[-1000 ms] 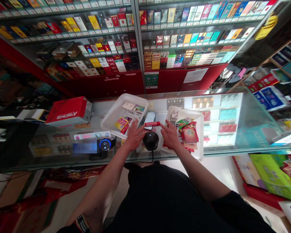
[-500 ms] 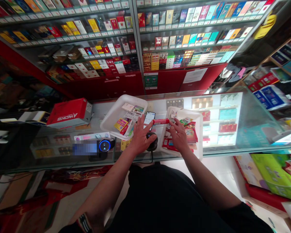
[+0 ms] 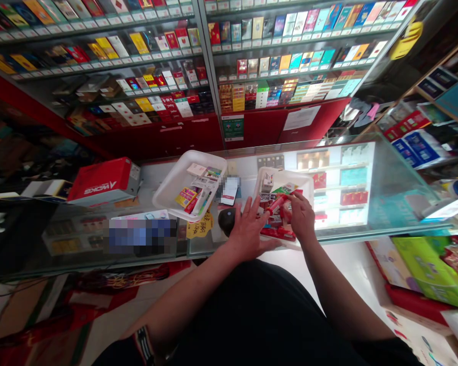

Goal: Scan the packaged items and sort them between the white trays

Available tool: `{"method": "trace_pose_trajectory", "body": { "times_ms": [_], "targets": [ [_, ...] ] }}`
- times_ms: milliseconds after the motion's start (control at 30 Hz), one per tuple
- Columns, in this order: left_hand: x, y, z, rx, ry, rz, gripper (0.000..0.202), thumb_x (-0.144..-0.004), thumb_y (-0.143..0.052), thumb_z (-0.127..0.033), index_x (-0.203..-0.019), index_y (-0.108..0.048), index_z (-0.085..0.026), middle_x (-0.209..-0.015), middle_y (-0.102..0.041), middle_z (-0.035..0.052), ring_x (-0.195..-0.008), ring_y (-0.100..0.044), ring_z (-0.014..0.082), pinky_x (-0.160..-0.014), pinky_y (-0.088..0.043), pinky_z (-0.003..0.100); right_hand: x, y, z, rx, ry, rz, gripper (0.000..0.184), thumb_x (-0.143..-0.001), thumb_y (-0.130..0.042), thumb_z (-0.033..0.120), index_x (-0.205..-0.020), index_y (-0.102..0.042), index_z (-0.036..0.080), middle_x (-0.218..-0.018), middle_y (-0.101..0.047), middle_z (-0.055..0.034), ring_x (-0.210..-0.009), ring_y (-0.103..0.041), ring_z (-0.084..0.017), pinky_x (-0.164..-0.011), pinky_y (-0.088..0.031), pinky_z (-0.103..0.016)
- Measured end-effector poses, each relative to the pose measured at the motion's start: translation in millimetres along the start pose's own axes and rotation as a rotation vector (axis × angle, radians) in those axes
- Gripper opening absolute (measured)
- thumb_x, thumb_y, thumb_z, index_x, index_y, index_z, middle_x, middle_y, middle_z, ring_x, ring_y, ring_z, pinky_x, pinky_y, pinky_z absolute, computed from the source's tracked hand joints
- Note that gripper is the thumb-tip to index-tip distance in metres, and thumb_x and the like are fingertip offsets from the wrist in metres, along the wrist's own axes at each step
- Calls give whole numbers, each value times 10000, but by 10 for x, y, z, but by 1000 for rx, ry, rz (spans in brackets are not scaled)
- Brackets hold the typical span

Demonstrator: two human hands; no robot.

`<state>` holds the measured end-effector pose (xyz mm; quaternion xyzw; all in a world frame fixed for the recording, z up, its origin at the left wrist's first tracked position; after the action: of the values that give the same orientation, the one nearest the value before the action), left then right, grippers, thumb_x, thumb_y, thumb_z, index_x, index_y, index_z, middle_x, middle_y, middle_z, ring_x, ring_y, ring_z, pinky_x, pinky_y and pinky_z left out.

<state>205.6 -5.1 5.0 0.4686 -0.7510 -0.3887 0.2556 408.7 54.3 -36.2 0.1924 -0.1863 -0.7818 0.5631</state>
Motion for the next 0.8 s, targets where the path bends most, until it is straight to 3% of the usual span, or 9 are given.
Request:
{"method": "trace_pose_trajectory", "body": {
  "times_ms": [167, 400, 600, 800],
  "targets": [
    [22, -71, -87, 38, -33, 43, 1014, -822, -666, -848, -1666, -432, -337, -1823, -77, 125, -1678, -43, 448, -1311, 23, 735, -6, 41, -69, 26, 9, -10, 542, -1050, -429, 567, -1117, -858, 244, -1450, -682, -117, -1373, -598, -326, -1161, -447, -521],
    [88, 239, 90, 16, -10, -36, 931, -874, -686, -766, -1613, -513, -227, -1815, -74, 187, -1680, -32, 441, -1321, -63, 709, -28, -158, 268, 41, 79, 5, 503, -1048, -439, 521, -1109, -862, 254, -1381, -723, -114, -1342, -608, -314, -1169, -427, -532],
    [201, 669, 599, -47, 105, -156, 732, -994, -603, -647, -1572, -547, -200, -1815, -126, 180, -1685, -85, 403, -1333, -155, 651, -53, -572, 753, -36, 194, 73, 498, -1047, -459, 490, -1099, -855, 193, -1272, -766, -146, -1263, -660, -299, -1131, -463, -505],
    [327, 1040, 1358, -114, 296, -229, 653, -1049, -508, -605, -1591, -519, -240, -1781, -284, 145, -1668, -180, 403, -1326, -221, 625, -76, -1184, 1267, -47, 287, 193, 481, -1050, -459, 478, -1068, -842, 187, -1203, -782, -150, -1207, -678, -297, -1110, -466, -477]
  ]
}}
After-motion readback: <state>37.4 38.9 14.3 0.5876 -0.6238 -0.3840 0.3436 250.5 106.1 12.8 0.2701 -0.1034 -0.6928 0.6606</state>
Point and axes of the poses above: each hand's wrist, its own x-axis away from the middle knuckle, its own y-axis out of the back of the hand, z = x × y, the point moved 10 cm from there along -x, towards the middle knuckle
